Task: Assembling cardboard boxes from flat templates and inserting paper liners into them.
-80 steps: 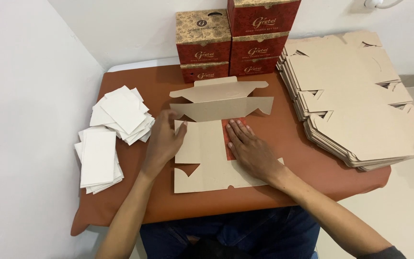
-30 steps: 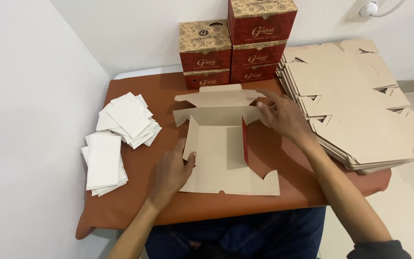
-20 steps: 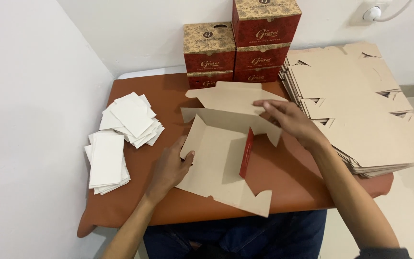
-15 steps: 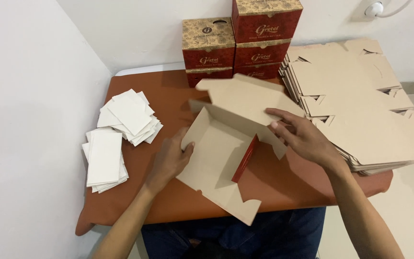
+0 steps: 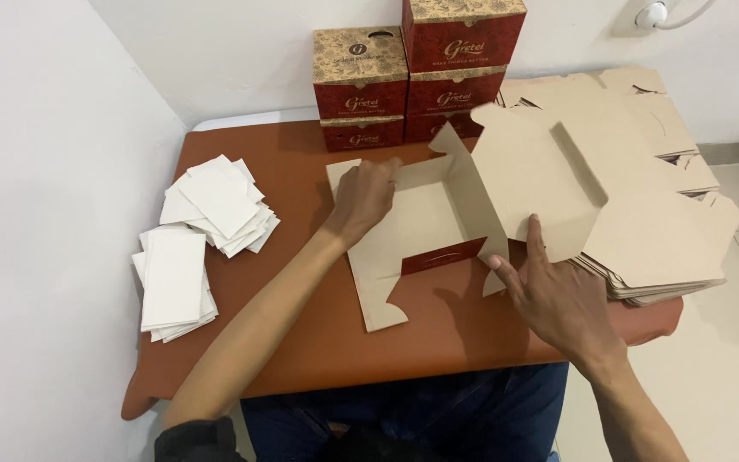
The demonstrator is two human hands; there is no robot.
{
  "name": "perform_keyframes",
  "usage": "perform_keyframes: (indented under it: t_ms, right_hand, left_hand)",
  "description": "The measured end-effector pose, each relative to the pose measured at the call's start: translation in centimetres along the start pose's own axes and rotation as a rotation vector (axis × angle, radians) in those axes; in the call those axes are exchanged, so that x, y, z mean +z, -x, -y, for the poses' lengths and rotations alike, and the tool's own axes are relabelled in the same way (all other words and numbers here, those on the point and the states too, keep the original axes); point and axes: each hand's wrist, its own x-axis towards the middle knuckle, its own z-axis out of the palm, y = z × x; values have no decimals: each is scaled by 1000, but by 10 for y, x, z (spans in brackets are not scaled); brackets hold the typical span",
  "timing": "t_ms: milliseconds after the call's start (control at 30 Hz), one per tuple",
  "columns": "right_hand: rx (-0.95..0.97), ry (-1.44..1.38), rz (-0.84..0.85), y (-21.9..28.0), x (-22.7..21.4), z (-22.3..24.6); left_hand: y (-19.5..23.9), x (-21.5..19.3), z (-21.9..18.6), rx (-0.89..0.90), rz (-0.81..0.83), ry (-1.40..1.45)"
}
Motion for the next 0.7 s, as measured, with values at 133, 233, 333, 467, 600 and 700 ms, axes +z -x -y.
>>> perform_keyframes:
  t_ms: [133, 233, 333, 467, 600, 700]
  right_hand:
    - [-20, -19, 22, 1, 3, 0]
    - [-33, 10, 20, 7, -4, 2]
    - [-10, 98, -65, 13, -7, 3]
    - [-345, -72, -447, -12, 17, 9]
    - [-646, -95, -571, -42, 21, 26]
    - [-623, -91, -323, -53, 9, 38]
  left_hand:
    - [-17, 26, 13, 30, -26, -43]
    - [-19, 29, 24, 54, -46, -34]
    - [-7, -3, 10, 66, -67, -36]
    - [35, -51, -1, 83, -17, -94]
    - [102, -120, -27, 227, 218, -184]
    - [130, -127, -27, 125, 417, -99]
